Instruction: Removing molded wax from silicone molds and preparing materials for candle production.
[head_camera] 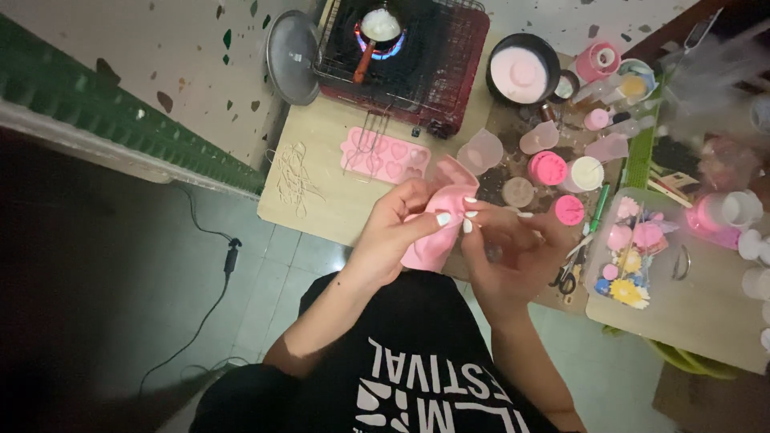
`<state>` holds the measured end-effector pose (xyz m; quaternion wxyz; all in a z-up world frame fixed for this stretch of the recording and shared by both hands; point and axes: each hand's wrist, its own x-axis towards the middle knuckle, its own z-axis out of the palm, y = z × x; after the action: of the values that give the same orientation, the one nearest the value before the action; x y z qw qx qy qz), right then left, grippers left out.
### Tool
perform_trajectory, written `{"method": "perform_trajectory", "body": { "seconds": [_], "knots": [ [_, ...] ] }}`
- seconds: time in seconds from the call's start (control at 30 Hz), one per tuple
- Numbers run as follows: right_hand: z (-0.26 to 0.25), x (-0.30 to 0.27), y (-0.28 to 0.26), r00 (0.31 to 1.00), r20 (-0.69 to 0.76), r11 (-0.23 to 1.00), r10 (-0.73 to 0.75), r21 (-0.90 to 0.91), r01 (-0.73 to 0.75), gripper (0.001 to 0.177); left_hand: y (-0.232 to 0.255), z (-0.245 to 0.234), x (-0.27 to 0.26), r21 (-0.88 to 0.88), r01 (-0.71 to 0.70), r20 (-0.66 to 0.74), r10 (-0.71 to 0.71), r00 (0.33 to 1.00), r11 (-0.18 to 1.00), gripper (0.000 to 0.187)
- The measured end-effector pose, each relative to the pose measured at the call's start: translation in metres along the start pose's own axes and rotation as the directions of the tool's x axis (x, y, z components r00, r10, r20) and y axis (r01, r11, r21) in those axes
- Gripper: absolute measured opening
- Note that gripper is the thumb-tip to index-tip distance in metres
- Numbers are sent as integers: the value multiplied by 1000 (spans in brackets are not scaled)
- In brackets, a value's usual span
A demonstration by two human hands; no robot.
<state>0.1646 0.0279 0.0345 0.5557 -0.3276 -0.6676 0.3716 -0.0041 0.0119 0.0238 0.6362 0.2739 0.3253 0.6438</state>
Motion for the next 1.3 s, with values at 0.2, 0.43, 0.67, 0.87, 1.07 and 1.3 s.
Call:
{"method": "perform_trajectory", "body": {
  "seconds": [0.2,0.43,0.67,0.87,1.07,1.3],
  "knots": [
    [-1,11,4,999,-37,999,-28,-18,27,62,-6,3,13,96,-66,-57,72,996,993,35],
    [-6,18,9,991,-76,988,-110,-116,101,65,-12,13,29,162,-91,-105,108,989,983,32],
    [-11,34,16,992,-65,981,-106,-172,94,64,-5,23,45,196,-123,-78,141,987,973,31],
    [-12,39,28,989,-39,970,-146,-203,135,60,-10,24,52,250,-145,-58,164,985,957,32],
    [-13,46,22,989,-20,937,-147,-323,132,53,-13,25,53,273,-142,-64,165,984,951,32],
    [-15,46,24,985,-8,883,-172,-444,150,46,-23,20,55,241,-123,-57,140,988,963,31]
  ]
}}
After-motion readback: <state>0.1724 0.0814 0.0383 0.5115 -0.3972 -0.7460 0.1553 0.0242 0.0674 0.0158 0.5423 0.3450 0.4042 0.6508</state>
